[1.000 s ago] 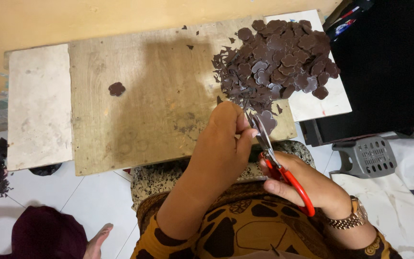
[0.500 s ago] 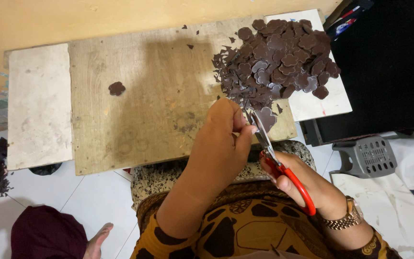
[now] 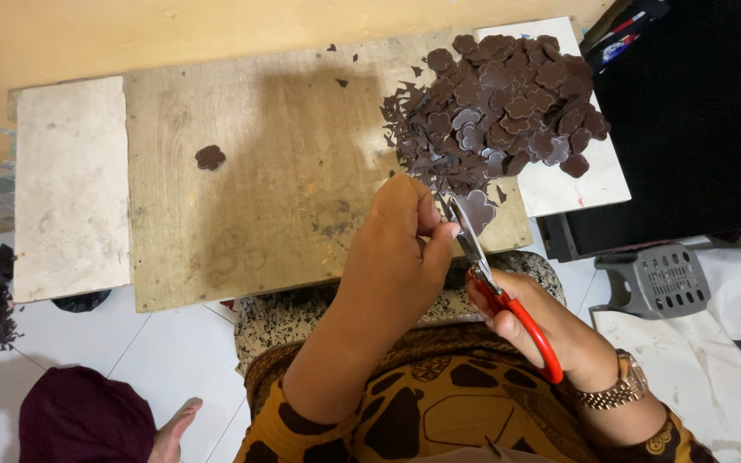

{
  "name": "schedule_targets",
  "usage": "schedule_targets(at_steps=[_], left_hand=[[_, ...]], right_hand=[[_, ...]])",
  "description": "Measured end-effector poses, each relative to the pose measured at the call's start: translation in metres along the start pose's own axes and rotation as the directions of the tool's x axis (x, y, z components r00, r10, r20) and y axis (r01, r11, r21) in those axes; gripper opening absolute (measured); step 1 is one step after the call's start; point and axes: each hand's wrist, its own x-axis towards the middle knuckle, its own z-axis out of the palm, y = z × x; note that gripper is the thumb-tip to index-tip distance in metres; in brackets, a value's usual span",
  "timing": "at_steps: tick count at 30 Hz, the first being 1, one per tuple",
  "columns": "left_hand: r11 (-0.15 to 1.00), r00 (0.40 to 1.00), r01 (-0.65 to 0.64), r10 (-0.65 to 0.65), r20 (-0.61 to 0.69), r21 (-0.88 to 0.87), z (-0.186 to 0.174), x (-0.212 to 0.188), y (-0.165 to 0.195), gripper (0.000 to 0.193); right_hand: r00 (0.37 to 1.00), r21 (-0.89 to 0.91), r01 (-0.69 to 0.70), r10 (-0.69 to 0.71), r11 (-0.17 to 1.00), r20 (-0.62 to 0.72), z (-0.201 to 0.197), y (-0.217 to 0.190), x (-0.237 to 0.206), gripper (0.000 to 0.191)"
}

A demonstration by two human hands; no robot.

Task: The person uses red-handled scissors to trim the edges of small dark brown flower-shaped pieces, one at a time, and places the finished pieces into a growing pile on the table. The person repeatedly picks up a piece, rotates it, and trims the edges before adding it to the pile.

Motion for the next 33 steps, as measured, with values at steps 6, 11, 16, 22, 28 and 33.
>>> schedule_targets(at_steps=[6,11,16,22,28,33], left_hand=[[1.000,1.000,-0.010,0.010,-0.003,0.001,0.0001,0.0001,0.0004,0.027],[1.000,1.000,-0.015,0.015,-0.010,0.007,0.0006,0.0014,0.0005,0.027],[1.000,1.000,0.022,-0.023,0.021,0.015,0.0001,0.0020,0.0012,0.026],[1.000,1.000,0.016,-0.016,0.023,-0.013,0.0001,0.0024,0.0012,0.027],[1.000,1.000,0.025,-0.025,0.010,-0.011,0.0018,0.0028,0.0001,0.027],[0.999,1.000,0.027,-0.027,0.012,-0.027,0.0026,0.0026,-0.0003,0.027]], right_hand=[[1.000,-0.009,-0.021,0.021,1.000,0.001,0.0008,-0.0003,0.0014,0.081],[0.999,-0.010,-0.034,0.034,0.999,-0.006,0.0004,-0.0049,0.0022,0.080],[1.000,0.005,0.025,-0.025,1.000,-0.010,0.0001,-0.0088,0.0045,0.081],[1.000,0.010,0.010,-0.010,1.000,-0.009,-0.0011,-0.0056,0.0034,0.080],[1.000,0.007,0.007,-0.007,1.000,-0.015,-0.0004,-0.0025,0.0040,0.080],[1.000,0.012,-0.004,0.004,1.000,-0.025,0.0005,-0.0051,0.0040,0.080]])
